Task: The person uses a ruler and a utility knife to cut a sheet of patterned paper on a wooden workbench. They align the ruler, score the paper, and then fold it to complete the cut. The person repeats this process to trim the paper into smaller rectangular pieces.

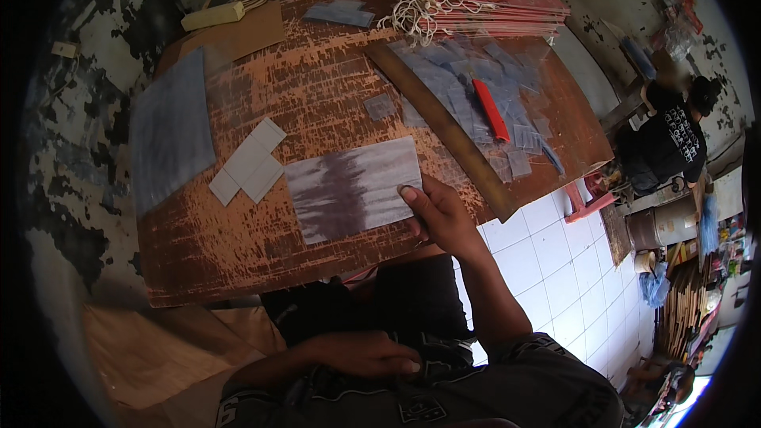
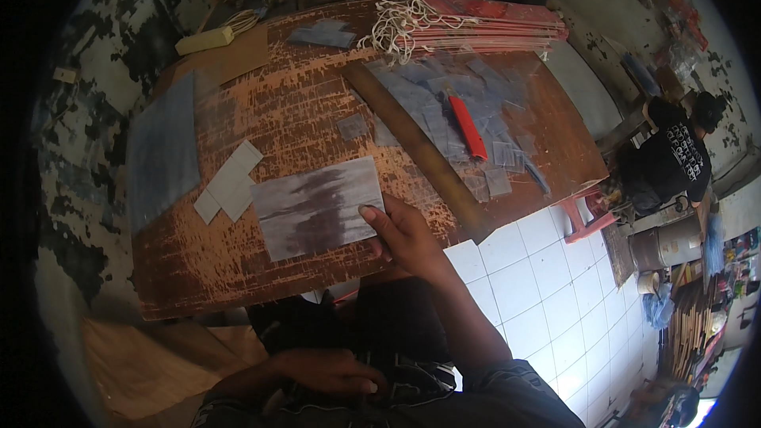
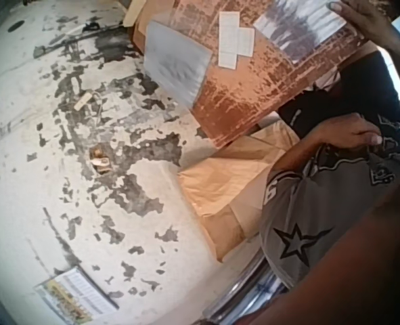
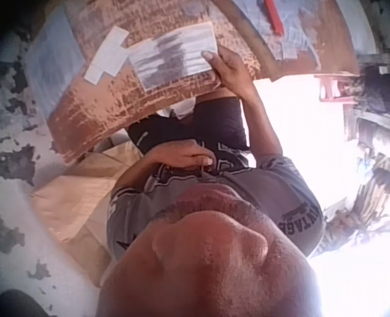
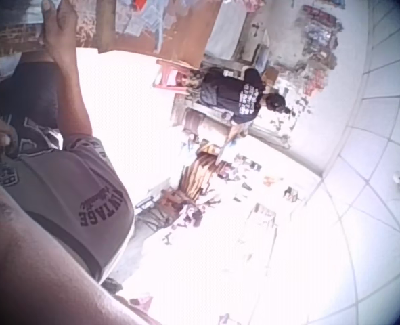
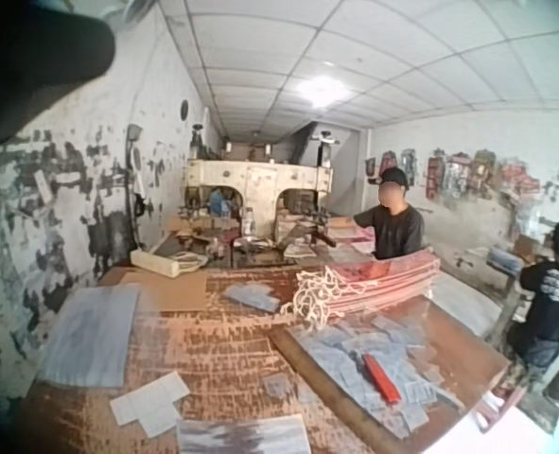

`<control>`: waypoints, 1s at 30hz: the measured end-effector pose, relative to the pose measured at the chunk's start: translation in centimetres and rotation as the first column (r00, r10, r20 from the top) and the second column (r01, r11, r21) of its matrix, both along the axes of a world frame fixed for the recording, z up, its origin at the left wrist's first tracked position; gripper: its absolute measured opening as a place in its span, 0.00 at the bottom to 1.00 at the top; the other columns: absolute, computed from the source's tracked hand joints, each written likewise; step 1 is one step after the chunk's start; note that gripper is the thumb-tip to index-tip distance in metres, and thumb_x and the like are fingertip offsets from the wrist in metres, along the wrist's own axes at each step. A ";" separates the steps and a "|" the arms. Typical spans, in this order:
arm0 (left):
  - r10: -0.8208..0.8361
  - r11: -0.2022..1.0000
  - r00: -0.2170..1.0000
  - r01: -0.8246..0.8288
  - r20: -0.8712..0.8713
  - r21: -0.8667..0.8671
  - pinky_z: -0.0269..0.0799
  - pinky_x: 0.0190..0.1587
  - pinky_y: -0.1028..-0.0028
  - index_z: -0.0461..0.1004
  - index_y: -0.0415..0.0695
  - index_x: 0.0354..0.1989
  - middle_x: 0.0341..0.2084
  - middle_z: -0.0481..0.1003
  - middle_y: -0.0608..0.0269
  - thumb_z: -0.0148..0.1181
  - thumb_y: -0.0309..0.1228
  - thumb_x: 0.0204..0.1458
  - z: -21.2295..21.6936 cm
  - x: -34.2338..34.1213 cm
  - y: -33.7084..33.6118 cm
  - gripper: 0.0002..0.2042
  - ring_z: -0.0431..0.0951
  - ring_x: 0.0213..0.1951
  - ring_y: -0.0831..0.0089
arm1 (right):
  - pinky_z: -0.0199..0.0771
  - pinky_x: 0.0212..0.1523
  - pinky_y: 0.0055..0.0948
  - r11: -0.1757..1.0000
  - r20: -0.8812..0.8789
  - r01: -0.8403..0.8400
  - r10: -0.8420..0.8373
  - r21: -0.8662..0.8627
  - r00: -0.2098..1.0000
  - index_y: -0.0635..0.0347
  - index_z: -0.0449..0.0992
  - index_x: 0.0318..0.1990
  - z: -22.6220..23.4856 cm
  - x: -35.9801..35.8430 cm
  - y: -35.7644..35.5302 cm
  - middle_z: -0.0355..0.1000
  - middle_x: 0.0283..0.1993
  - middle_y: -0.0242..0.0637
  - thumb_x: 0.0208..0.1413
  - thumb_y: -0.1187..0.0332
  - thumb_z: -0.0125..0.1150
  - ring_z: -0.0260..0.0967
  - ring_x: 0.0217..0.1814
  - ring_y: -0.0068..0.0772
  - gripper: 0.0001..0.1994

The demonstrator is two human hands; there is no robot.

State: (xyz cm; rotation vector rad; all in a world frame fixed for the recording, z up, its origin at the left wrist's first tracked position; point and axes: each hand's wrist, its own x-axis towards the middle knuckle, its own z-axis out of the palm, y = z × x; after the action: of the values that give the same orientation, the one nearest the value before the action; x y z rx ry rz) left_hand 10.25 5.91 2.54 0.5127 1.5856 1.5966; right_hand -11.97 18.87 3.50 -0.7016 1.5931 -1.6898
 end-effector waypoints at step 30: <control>-0.082 0.997 0.983 0.079 -0.166 -0.024 0.74 0.34 0.60 0.83 0.43 0.43 0.23 0.80 0.53 0.51 0.47 0.74 -1.3 -0.5 0.8 0.21 0.81 0.25 0.61 | 0.66 0.25 0.19 1.000 -0.020 -0.013 0.013 0.023 1.000 0.64 0.75 0.55 0.0 -0.1 0.1 0.74 0.36 0.28 0.78 0.57 0.52 0.67 0.26 0.14 0.17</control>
State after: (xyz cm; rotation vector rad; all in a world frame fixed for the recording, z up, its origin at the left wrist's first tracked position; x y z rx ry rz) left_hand 9.77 6.75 1.20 0.7083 1.6789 1.5107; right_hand -12.10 18.97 3.53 -0.7180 1.6157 -1.6575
